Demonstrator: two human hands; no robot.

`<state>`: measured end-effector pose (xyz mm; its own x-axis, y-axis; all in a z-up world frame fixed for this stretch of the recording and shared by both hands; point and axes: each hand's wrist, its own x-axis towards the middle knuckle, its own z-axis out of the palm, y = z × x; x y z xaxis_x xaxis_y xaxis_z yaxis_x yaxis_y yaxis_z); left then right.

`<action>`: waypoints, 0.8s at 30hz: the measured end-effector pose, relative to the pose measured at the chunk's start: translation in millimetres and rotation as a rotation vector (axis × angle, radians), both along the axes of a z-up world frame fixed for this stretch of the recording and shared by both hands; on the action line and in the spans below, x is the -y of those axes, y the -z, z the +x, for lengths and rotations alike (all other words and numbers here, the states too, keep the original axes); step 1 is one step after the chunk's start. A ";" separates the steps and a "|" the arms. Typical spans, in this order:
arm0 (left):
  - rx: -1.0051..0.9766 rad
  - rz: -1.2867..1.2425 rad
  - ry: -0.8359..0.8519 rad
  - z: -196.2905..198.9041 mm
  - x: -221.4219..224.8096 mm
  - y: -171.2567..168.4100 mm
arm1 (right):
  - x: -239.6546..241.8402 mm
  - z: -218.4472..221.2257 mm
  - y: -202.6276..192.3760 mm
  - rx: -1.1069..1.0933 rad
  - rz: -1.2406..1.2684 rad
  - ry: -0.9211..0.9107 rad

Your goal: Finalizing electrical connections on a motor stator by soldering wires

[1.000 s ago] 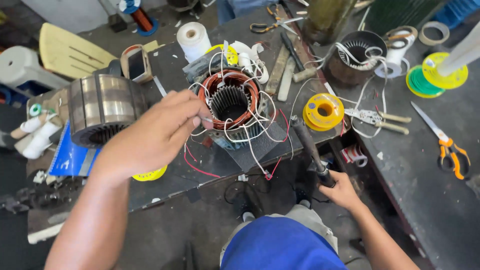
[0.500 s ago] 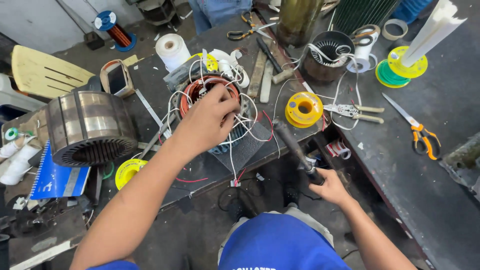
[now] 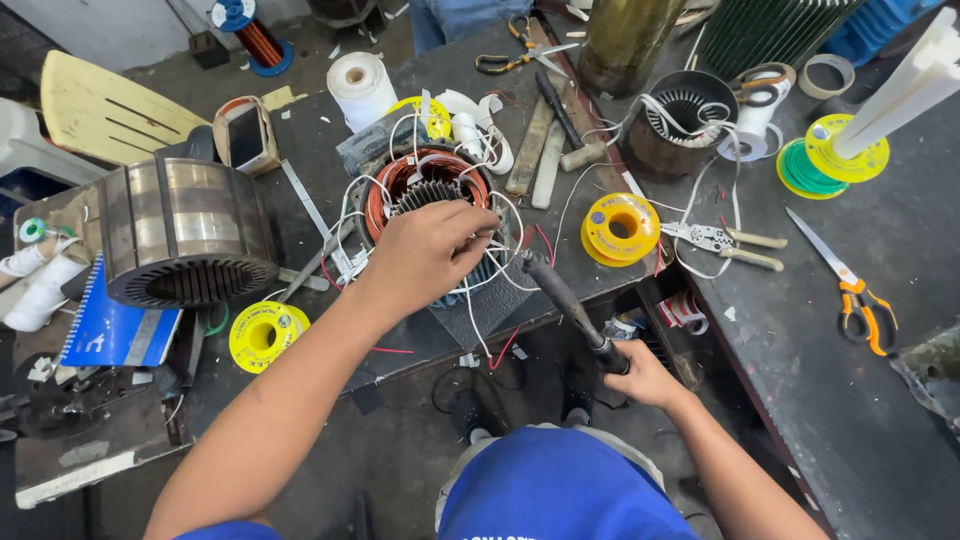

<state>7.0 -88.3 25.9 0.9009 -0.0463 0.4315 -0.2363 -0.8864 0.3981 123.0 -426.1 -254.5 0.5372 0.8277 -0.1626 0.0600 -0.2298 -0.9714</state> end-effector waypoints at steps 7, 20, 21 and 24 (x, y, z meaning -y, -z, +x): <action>0.042 -0.031 -0.020 -2.1 -5.7 -0.9 | 0.4 -0.5 7.5 -0.016 0.010 -0.011; 0.037 -0.084 0.022 5.8 -7.0 4.7 | 0.4 -22.3 -25.5 -0.079 -0.037 -0.012; 0.030 -0.083 0.027 5.7 -6.3 3.4 | -2.0 -27.1 -46.1 -0.172 -0.070 -0.025; 0.027 -0.080 0.031 6.8 -8.1 6.4 | -13.1 -24.2 -69.5 -0.280 0.102 -0.096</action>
<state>13.7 -80.2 19.5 0.8878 -0.0379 0.4587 -0.2741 -0.8442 0.4607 98.8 -413.0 -185.0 0.4015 0.8921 -0.2071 -0.1966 -0.1369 -0.9709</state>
